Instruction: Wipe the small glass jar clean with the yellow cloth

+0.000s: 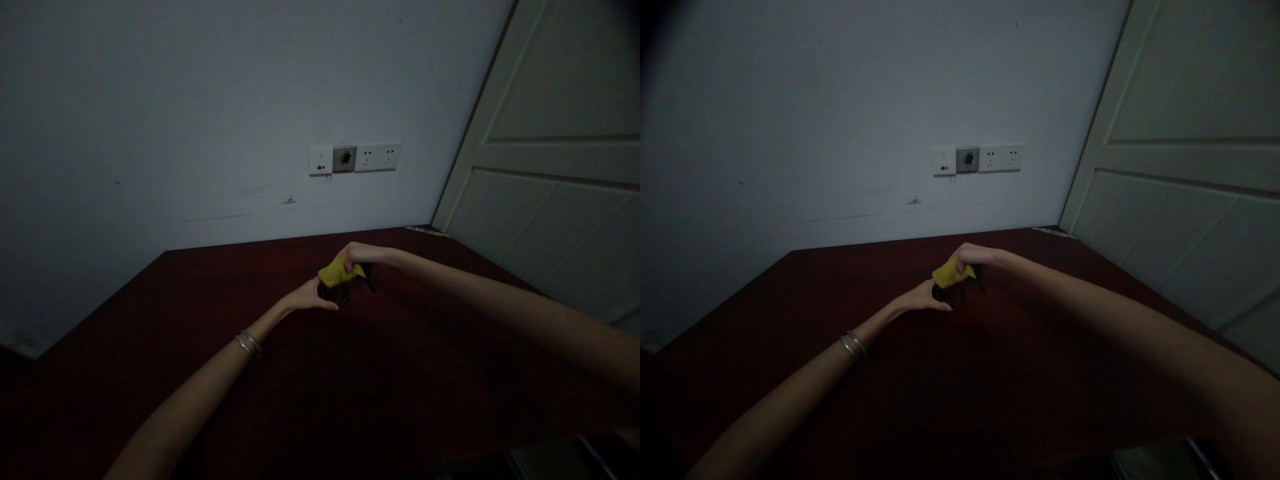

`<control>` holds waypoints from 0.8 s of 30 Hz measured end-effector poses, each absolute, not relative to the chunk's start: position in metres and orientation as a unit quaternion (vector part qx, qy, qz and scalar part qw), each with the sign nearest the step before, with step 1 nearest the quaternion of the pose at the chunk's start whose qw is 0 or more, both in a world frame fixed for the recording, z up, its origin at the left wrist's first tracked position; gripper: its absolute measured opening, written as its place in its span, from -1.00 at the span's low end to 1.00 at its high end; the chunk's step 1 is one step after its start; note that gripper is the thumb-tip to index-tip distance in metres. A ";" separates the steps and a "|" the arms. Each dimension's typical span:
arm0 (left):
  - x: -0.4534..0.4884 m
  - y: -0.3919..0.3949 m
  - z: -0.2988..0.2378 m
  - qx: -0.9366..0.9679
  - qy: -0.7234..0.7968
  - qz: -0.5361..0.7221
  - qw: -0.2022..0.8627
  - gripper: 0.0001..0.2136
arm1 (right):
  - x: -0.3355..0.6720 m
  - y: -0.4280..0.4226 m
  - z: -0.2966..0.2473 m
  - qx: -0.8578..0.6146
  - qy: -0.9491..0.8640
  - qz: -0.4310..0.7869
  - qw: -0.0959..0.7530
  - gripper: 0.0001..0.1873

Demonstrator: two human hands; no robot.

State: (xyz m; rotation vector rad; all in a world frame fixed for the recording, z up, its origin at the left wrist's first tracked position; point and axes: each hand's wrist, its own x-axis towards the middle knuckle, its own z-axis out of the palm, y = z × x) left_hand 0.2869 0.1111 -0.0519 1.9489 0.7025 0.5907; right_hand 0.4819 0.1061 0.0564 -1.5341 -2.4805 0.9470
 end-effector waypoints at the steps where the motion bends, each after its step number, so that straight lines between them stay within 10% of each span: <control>1: 0.287 0.111 -0.053 0.795 0.285 0.244 0.477 -0.19 | 0.487 0.105 0.059 -0.490 -0.817 0.295 0.064 -0.43; 13: 0.293 0.108 -0.068 0.796 0.318 0.301 0.418 -0.19 | 0.491 0.081 0.035 -0.218 -0.972 -0.085 -0.009 -0.59; 24: 0.294 0.106 -0.066 0.806 0.358 0.289 0.374 -0.27 | 0.481 0.087 0.034 -0.156 -0.979 -0.110 -0.076 -0.83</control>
